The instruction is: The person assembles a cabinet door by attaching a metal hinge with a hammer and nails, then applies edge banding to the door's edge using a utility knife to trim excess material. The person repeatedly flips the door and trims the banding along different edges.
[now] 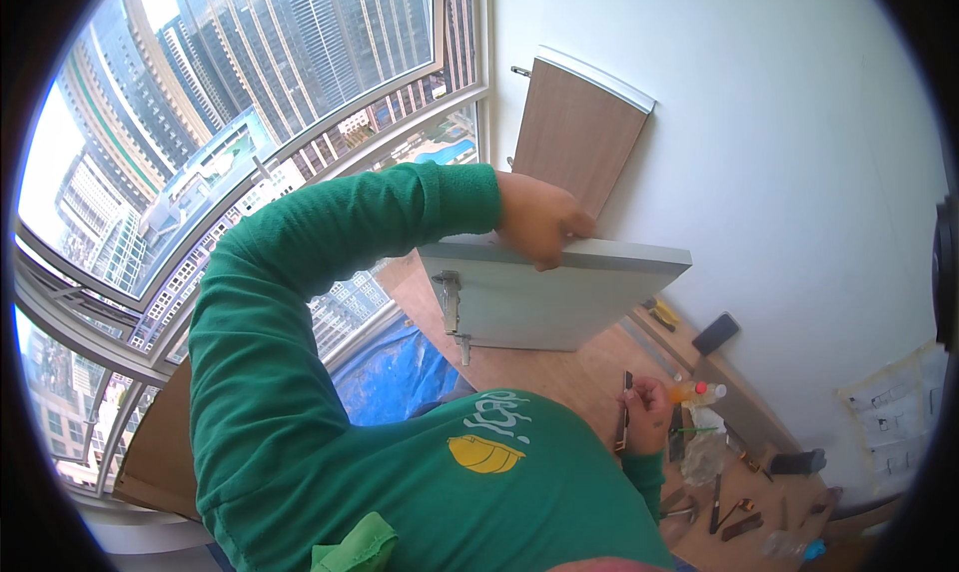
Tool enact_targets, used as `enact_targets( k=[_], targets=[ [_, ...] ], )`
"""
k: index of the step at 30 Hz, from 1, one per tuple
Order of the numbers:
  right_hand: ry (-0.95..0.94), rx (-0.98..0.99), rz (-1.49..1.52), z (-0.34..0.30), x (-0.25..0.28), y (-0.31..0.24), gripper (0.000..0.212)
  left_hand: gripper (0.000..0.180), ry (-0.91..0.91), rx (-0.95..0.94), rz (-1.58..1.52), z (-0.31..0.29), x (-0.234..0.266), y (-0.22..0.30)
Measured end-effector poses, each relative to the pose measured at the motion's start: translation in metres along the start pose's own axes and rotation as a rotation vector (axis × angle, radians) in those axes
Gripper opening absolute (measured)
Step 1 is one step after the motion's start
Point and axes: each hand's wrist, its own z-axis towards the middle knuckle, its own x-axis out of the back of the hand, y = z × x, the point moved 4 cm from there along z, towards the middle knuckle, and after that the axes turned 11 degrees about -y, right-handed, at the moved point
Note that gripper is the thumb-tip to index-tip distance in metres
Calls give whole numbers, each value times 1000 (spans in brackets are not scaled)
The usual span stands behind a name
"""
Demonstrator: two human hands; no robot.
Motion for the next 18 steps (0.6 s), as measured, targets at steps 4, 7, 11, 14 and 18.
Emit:
enact_targets(
  k=[4,7,11,14,18],
  targets=[
    [15,41,-99,-4,17,2,15,49,-10,-66,5,-6,14,15],
    [63,-19,-69,2,19,-5,9,47,-11,-77,-23,19,13,-2],
    [88,18,-43,11,26,11,12,42,-19,-3,85,16,8,-1],
    [112,7,-25,8,41,53,16,38,-23,66,-58,-3,-2,-11],
    [323,-247,-327,-22,85,171,21,35,-44,83,-43,23,6,-5]
  ],
)
